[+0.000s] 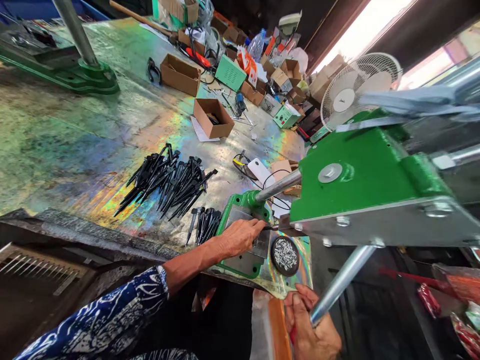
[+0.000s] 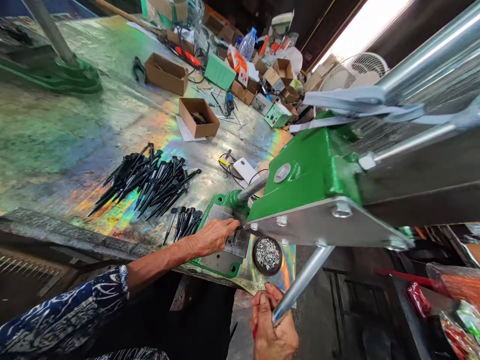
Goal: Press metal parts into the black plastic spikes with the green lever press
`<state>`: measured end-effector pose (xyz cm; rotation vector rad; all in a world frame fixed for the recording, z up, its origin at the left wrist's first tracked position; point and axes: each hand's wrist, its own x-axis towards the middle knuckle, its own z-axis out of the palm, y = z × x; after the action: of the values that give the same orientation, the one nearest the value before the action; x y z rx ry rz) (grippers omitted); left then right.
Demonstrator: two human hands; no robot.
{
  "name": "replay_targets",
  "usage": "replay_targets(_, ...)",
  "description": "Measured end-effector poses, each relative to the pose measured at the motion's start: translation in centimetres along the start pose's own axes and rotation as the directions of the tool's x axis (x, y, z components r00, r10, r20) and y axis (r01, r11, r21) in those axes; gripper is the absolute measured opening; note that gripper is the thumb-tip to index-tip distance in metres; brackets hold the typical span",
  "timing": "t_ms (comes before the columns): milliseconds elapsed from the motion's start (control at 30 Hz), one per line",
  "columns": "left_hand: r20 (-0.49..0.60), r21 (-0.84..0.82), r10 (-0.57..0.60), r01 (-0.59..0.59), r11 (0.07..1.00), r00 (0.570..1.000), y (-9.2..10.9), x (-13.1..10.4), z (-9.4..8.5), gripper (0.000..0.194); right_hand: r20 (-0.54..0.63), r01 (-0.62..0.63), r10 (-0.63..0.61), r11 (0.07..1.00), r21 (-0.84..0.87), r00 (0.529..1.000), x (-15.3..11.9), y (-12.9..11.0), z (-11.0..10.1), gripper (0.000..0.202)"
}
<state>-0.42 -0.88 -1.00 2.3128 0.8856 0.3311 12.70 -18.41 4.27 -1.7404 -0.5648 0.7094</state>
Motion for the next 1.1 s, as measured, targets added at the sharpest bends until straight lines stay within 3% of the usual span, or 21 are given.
replay_targets(333,-0.086,0.039,-0.002,0.005,0.999,0.996,-0.3,0.0,0.4,0.029,0.104,0.038,-0.041,0.999,0.031,0.994,-0.1,-0.2,0.0,0.039)
replay_targets(733,-0.066,0.032,-0.003,0.005,0.999,0.998,-0.3,0.1,0.5,0.029,0.141,0.041,-0.044,0.999,0.027,0.989,-0.7,-0.9,-0.5,0.038)
replay_targets(867,-0.076,0.028,-0.007,0.009,1.000,0.997,-0.1,-0.1,0.4,0.028,0.154,0.009,-0.015,0.999,0.041,0.988,0.2,-0.2,-0.2,0.034)
replay_targets(1100,-0.016,0.046,-0.009,0.010,0.999,1.000,0.0,-0.2,0.1,0.028,0.243,-0.100,0.108,0.994,-0.042,0.964,1.7,1.2,-1.6,0.039)
